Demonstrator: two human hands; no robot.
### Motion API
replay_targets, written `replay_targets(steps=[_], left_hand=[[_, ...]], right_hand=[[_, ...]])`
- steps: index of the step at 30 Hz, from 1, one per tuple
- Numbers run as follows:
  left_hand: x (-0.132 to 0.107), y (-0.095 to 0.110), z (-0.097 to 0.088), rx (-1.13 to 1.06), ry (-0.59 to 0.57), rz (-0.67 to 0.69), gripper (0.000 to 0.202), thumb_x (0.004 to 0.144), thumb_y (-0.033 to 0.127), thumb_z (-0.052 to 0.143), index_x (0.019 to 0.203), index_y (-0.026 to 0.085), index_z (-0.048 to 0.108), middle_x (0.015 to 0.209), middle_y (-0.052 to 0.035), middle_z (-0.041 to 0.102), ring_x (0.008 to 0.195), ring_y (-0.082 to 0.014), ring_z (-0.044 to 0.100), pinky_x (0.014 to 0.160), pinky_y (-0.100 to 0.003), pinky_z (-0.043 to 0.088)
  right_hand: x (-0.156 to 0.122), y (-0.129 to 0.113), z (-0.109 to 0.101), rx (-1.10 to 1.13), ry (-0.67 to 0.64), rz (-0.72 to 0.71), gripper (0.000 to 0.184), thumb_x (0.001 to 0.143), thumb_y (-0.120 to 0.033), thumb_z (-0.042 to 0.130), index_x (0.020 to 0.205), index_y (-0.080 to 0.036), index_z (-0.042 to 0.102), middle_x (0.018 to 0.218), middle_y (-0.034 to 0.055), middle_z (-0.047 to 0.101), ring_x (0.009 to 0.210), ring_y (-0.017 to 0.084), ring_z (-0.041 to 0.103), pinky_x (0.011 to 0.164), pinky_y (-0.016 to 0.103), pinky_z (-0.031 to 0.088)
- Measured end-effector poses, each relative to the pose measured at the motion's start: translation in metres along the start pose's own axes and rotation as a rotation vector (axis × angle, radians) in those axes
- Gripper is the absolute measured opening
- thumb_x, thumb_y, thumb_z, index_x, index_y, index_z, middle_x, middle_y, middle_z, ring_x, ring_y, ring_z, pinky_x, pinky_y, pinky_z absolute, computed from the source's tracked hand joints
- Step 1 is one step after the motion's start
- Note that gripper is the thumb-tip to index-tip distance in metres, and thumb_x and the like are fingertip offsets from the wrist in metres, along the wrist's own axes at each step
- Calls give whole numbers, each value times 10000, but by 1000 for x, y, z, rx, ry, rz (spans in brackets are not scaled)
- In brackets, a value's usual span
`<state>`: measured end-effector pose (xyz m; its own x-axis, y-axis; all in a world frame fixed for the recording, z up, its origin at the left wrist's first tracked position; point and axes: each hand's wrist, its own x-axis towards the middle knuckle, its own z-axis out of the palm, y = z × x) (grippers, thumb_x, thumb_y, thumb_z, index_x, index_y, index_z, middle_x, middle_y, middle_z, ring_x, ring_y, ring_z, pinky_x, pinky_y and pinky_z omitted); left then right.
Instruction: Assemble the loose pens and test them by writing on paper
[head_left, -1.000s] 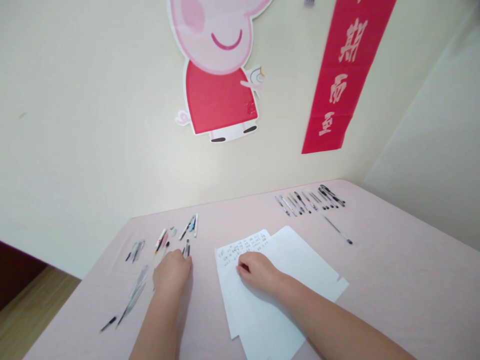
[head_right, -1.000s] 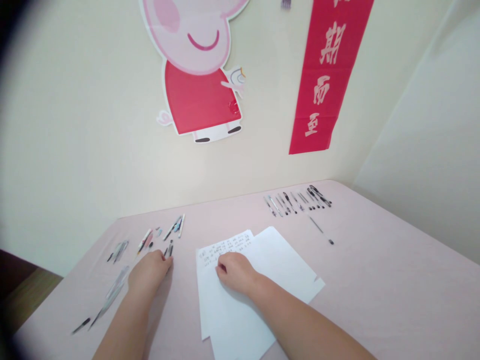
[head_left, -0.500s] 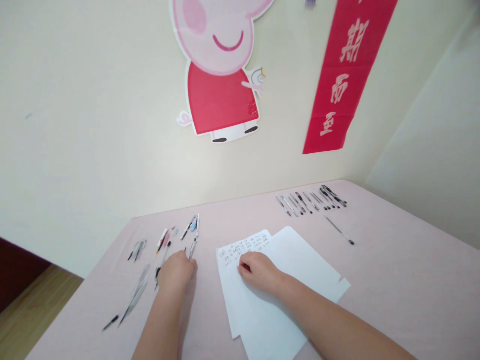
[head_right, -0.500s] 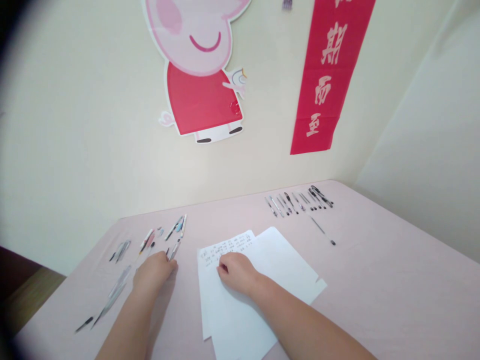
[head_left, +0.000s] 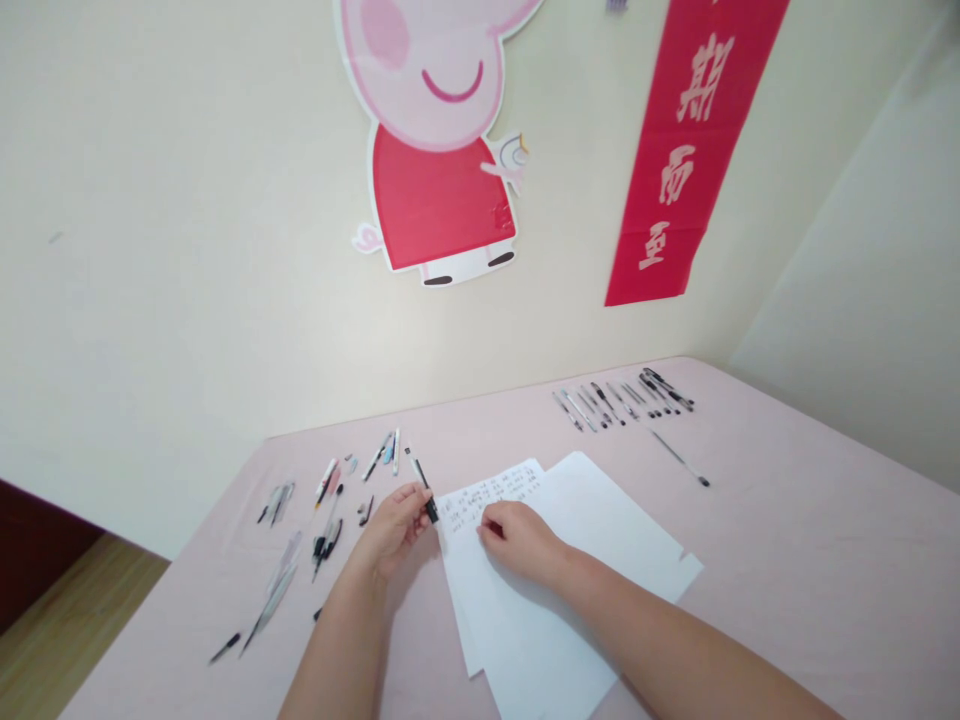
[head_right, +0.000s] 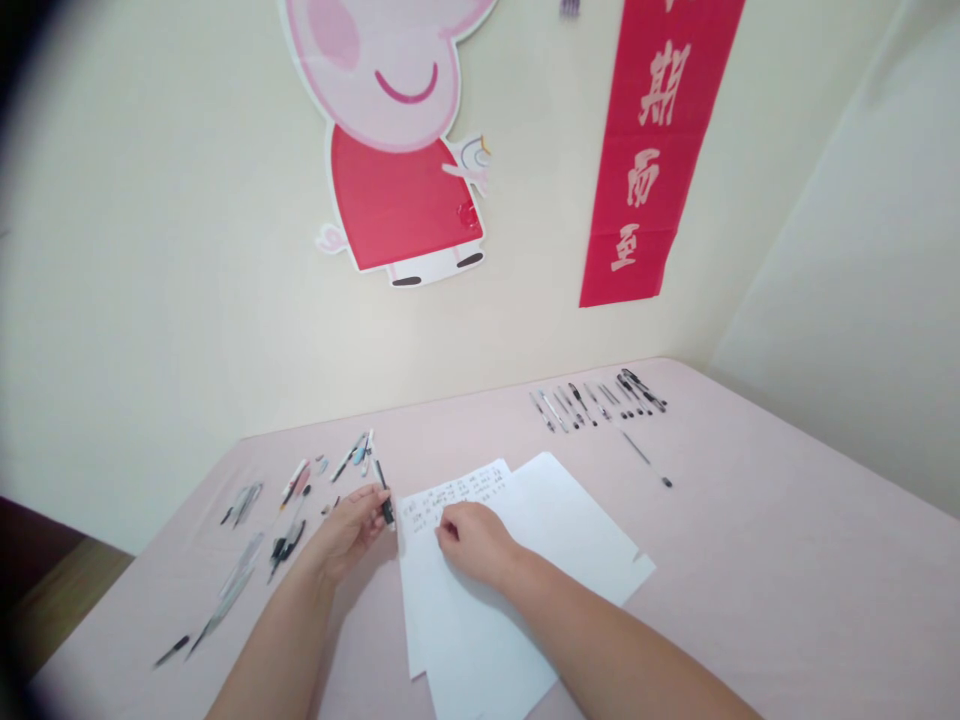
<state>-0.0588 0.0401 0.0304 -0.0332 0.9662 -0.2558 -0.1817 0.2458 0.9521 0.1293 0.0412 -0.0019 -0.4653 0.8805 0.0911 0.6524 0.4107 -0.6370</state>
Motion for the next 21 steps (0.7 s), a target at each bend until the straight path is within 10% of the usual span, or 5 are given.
replay_targets(steps=[21], left_hand=[[4,-36,29,71,-124,34,246,619,321,678,731,122,586,593,-11,596,513,-95,496,495,-206,330]], right_hand=[[6,0,2,244,216,-18,81,701,-146,562,751,-172,620,701,-8,576,595,93,456,579,204,356]])
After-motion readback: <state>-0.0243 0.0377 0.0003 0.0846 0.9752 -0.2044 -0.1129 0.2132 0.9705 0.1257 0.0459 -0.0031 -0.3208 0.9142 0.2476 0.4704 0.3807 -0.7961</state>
